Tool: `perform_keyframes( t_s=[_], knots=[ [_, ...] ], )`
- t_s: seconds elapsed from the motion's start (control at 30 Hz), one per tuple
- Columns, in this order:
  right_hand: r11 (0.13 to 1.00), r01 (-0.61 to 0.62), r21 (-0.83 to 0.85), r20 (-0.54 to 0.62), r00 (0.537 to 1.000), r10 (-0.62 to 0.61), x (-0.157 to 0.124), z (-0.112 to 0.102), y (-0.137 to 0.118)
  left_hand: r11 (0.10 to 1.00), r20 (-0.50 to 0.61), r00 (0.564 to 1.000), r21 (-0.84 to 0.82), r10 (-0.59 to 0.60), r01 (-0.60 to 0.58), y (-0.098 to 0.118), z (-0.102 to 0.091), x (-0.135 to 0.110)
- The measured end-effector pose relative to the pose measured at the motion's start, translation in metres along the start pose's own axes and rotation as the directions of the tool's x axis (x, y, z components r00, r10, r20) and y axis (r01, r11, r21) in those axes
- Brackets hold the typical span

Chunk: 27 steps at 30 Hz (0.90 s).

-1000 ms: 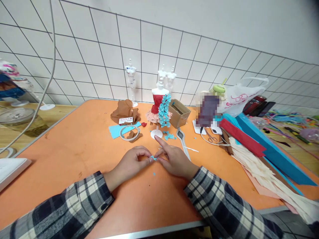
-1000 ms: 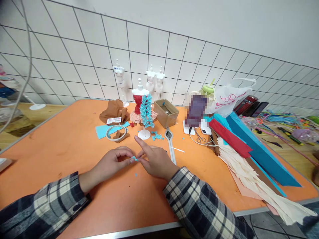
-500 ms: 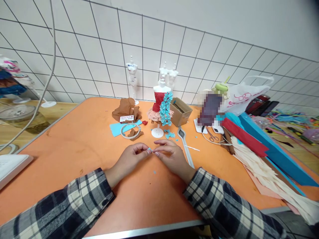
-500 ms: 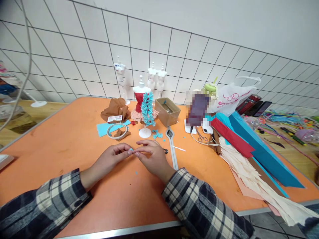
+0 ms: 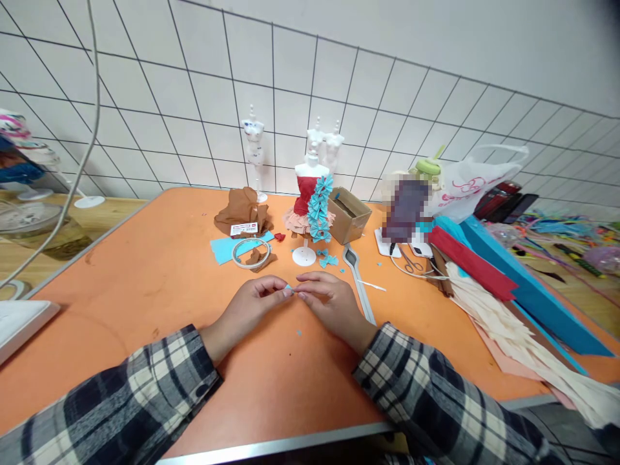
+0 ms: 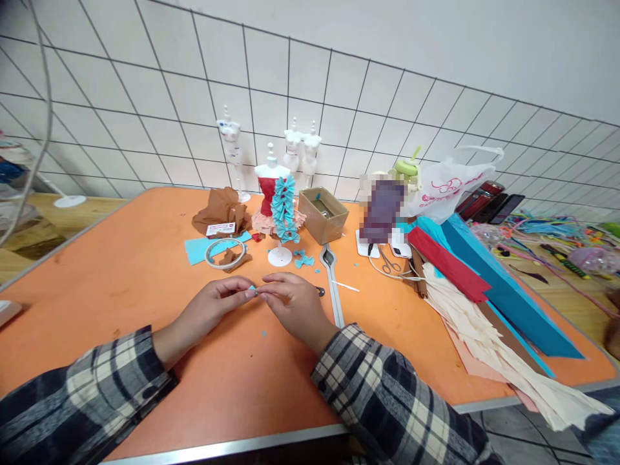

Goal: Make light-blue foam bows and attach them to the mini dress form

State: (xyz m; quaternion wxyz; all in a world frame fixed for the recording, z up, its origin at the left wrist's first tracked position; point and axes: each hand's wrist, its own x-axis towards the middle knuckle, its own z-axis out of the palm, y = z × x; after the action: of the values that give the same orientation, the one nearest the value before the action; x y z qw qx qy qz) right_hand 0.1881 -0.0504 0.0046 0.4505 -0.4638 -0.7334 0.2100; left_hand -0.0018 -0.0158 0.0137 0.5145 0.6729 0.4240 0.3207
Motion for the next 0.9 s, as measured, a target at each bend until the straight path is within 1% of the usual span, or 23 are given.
perform_keyframes(
  t_s=[0.2, 0.37, 0.43, 0.5, 0.57, 0.67, 0.77, 0.83, 0.9],
  knots=[
    [0.989, 0.128, -0.079, 0.004, 0.992, -0.128, -0.001, 0.001, 0.000, 1.000, -0.001, 1.000, -0.011, -0.014, 0.014, 0.003, 0.000, -0.001],
    [0.989, 0.122, -0.084, -0.012, 0.992, -0.123, -0.003, 0.002, -0.003, 1.000, -0.026, 1.000, -0.025, -0.015, 0.014, 0.002, 0.000, -0.001],
    [0.986, 0.138, -0.088, -0.004, 0.990, -0.139, -0.003, 0.003, -0.005, 0.999, -0.030, 0.999, -0.037, -0.014, 0.013, 0.001, 0.000, 0.000],
    [0.980, 0.157, -0.120, -0.001, 0.987, -0.158, -0.004, 0.002, -0.006, 0.999, -0.022, 1.000, -0.049, -0.004, 0.003, 0.001, -0.001, 0.000],
    [0.979, 0.151, -0.135, -0.014, 0.988, -0.154, -0.004, 0.001, -0.008, 0.999, -0.002, 1.000, -0.048, 0.016, -0.017, 0.000, -0.001, 0.000],
    [0.994, 0.091, -0.059, -0.061, 0.994, -0.095, -0.003, -0.003, -0.010, 0.998, 0.021, 0.998, -0.025, 0.061, -0.060, -0.001, -0.001, 0.001],
    [0.999, -0.028, 0.043, -0.111, 0.993, 0.033, -0.002, -0.007, -0.009, 0.996, 0.040, 0.995, -0.023, 0.091, -0.091, -0.004, -0.001, 0.001],
    [0.989, -0.112, 0.102, -0.094, 0.988, 0.121, -0.001, -0.008, -0.007, 0.993, 0.053, 0.992, -0.016, 0.115, -0.115, -0.006, -0.001, 0.000],
    [0.977, -0.165, 0.132, -0.055, 0.983, 0.174, 0.000, -0.007, -0.006, 0.988, 0.063, 0.986, 0.008, 0.154, -0.155, -0.007, -0.001, 0.000]
  ],
)
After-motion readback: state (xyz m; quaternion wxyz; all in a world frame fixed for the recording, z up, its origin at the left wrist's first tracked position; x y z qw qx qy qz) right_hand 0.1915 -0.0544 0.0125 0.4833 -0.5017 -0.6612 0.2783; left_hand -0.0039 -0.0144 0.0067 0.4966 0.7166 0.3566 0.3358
